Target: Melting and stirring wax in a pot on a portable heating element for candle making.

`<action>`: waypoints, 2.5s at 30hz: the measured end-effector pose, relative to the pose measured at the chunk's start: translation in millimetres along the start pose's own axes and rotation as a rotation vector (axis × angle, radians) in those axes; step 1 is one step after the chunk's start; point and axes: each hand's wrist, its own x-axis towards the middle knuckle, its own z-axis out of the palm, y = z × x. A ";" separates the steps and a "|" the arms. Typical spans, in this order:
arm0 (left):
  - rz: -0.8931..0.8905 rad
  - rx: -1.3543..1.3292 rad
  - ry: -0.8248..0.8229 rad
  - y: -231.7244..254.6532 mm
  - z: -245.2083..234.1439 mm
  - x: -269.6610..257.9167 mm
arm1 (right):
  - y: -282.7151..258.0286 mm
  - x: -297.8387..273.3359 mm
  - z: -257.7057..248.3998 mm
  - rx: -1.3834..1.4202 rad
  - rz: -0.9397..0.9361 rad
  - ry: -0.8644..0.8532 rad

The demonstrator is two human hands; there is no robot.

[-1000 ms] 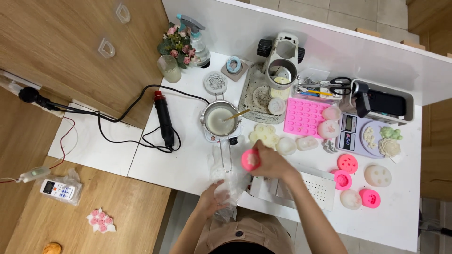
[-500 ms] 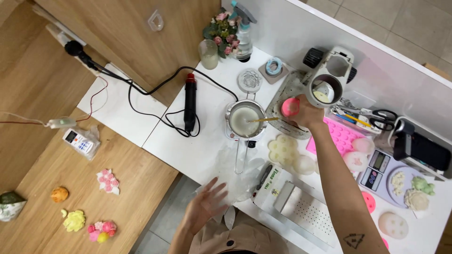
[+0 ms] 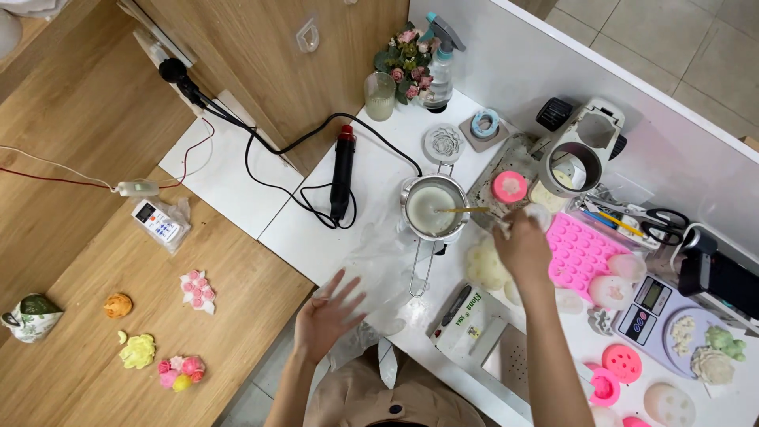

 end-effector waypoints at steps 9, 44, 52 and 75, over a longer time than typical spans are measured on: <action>-0.063 -0.290 0.075 -36.2 -36.8 47.7 | -71.9 -220.6 104.0 0.991 0.157 -1.117; -0.033 -0.518 -0.135 52.0 -26.7 -12.5 | -66.1 -223.8 -36.5 0.169 0.238 0.162; 0.215 -0.607 -0.787 93.3 50.7 -80.0 | 6.5 -114.1 -22.5 0.146 0.084 0.184; 1.244 2.166 -0.129 -13.1 200.5 -65.8 | 27.3 -115.1 -21.6 0.526 -0.044 0.313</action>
